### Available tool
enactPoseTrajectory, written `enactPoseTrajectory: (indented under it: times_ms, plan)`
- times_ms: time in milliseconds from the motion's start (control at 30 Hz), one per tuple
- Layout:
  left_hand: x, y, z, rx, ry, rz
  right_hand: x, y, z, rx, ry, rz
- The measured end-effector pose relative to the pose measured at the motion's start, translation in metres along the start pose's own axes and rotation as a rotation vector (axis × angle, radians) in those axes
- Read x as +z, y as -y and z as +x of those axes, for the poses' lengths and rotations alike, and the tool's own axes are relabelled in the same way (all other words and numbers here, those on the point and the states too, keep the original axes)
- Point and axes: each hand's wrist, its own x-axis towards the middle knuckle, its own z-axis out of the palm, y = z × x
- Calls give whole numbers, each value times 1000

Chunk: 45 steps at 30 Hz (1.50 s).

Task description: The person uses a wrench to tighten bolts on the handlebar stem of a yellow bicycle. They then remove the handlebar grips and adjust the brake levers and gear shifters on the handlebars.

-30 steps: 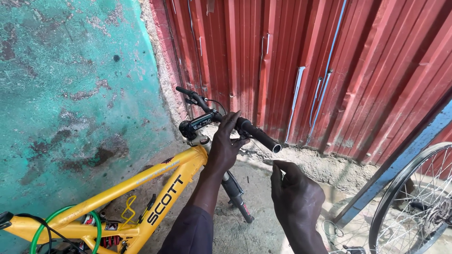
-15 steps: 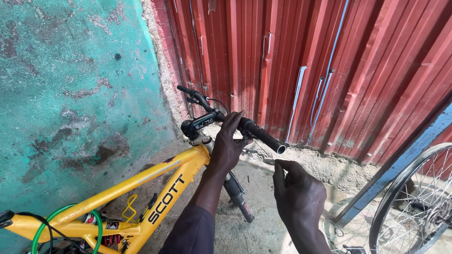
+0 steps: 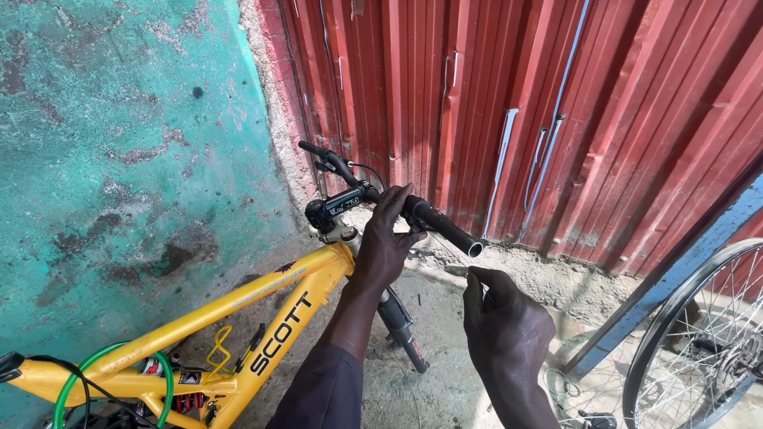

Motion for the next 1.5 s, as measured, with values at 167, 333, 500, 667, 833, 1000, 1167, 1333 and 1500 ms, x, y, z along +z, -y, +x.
enactPoseTrajectory:
  times_ms: [167, 333, 500, 667, 833, 1000, 1167, 1333, 1500]
  plan:
    - [1, 1, 1, 2, -3, 50, 2, -2, 2, -32, -47, -14]
    - [1, 1, 0, 8, -13, 56, 1, 0, 2, -21, -20, -15]
    - [1, 1, 0, 7, -7, 61, 2, 0, 1, -8, 30, -8]
    - [0, 1, 0, 5, -10, 50, 1, 3, 0, -29, 28, 17]
    - [2, 4, 0, -40, 1, 44, 9, -12, 6, 28, 17, -111]
    - [2, 2, 1, -38, 11, 90, 10, -5, 10, 97, 134, 71]
    - [3, -5, -2, -47, 10, 86, 19, 10, 2, 115, 99, 200]
    - [3, -8, -6, -8, 11, 74, 36, 7, -6, 151, 29, 78]
    - [0, -13, -8, -3, 8, 58, 37, 10, -7, 91, -30, 156]
